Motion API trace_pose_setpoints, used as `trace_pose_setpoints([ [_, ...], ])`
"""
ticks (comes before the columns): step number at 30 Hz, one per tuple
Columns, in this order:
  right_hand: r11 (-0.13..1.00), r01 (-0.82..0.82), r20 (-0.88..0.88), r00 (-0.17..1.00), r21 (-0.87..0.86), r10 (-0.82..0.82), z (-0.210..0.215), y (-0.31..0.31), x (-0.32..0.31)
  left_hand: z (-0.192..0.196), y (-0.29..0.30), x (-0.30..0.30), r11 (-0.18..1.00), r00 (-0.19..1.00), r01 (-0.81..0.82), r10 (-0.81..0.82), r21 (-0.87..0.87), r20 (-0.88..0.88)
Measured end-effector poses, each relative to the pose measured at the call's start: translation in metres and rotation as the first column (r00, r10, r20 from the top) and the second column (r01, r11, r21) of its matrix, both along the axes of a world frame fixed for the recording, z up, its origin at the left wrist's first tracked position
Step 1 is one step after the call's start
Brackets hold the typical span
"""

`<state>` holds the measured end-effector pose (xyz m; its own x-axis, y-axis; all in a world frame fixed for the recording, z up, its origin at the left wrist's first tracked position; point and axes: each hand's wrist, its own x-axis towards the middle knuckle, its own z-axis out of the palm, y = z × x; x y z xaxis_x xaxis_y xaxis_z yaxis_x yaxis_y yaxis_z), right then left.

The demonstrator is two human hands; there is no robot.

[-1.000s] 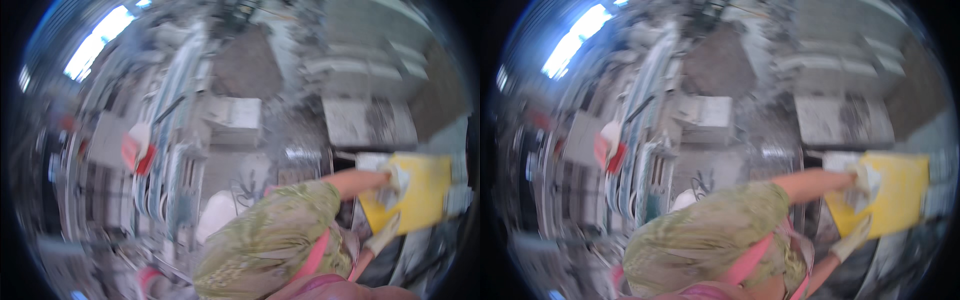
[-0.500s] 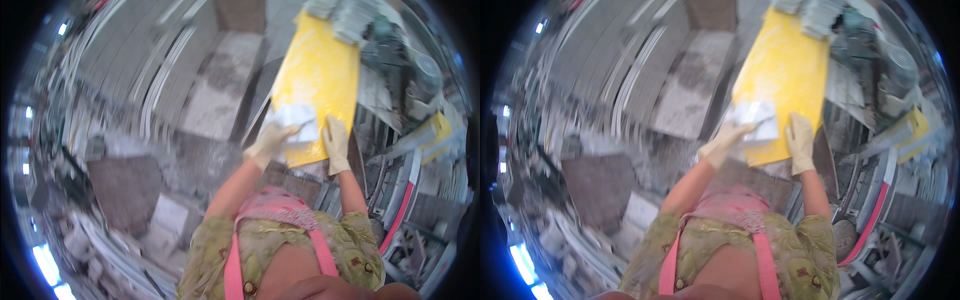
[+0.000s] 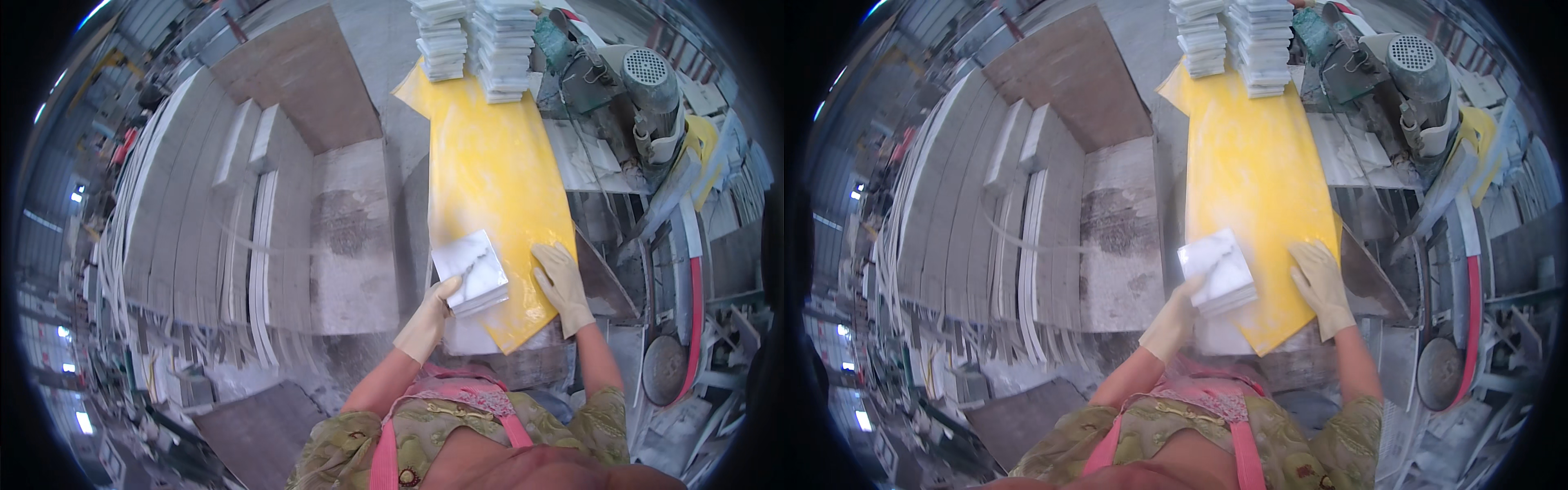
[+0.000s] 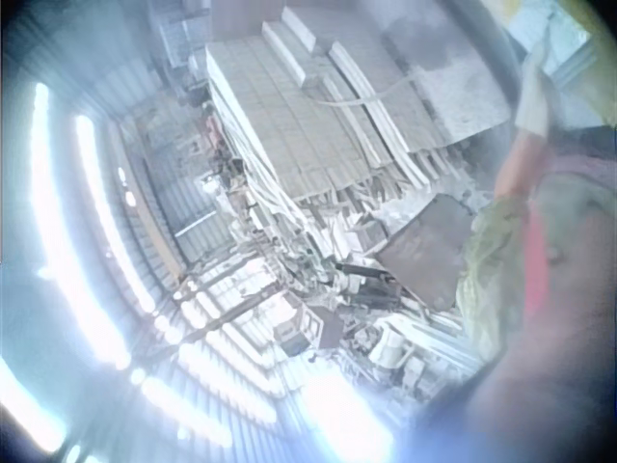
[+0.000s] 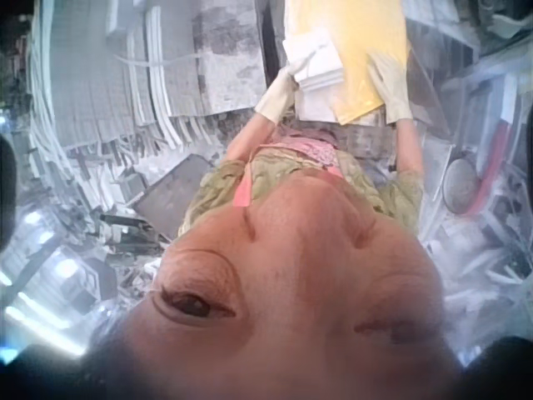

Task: The person picks up white rectangular tiles from a pile and places them onto a yellow conveyor belt, stacking them in neat piles. The person wears gloves and repeatedly transfers tiles from the floor to the belt, forming multiple stacks.

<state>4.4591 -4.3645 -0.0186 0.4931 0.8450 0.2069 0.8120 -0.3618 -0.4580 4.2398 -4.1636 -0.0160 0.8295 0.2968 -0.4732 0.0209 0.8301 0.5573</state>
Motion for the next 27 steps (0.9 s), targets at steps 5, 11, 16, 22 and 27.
trace_pose_setpoints([
  [5,0.978,0.208,0.157,0.966,-0.004,-0.205,0.004,0.070,-0.017,-0.005,0.105,-0.004,0.982,0.992,0.120,-0.114,0.148,-0.054],
  [11,0.965,0.261,0.105,0.959,0.025,-0.262,-0.012,0.188,0.001,-0.005,0.233,0.008,0.929,0.986,0.167,-0.150,0.329,-0.078],
  [16,0.928,0.369,0.227,0.909,-0.044,-0.351,-0.027,0.220,0.003,0.042,0.305,0.050,0.906,0.979,0.194,-0.205,0.376,-0.011],
  [22,0.909,0.412,0.223,0.894,-0.064,-0.389,-0.018,0.225,-0.003,0.133,0.362,0.172,0.882,0.991,0.024,-0.083,0.470,0.104],
  [27,0.904,0.416,0.146,0.905,-0.097,-0.400,-0.004,0.226,-0.003,0.228,0.406,0.308,0.717,0.979,-0.069,-0.085,0.694,0.185],
])
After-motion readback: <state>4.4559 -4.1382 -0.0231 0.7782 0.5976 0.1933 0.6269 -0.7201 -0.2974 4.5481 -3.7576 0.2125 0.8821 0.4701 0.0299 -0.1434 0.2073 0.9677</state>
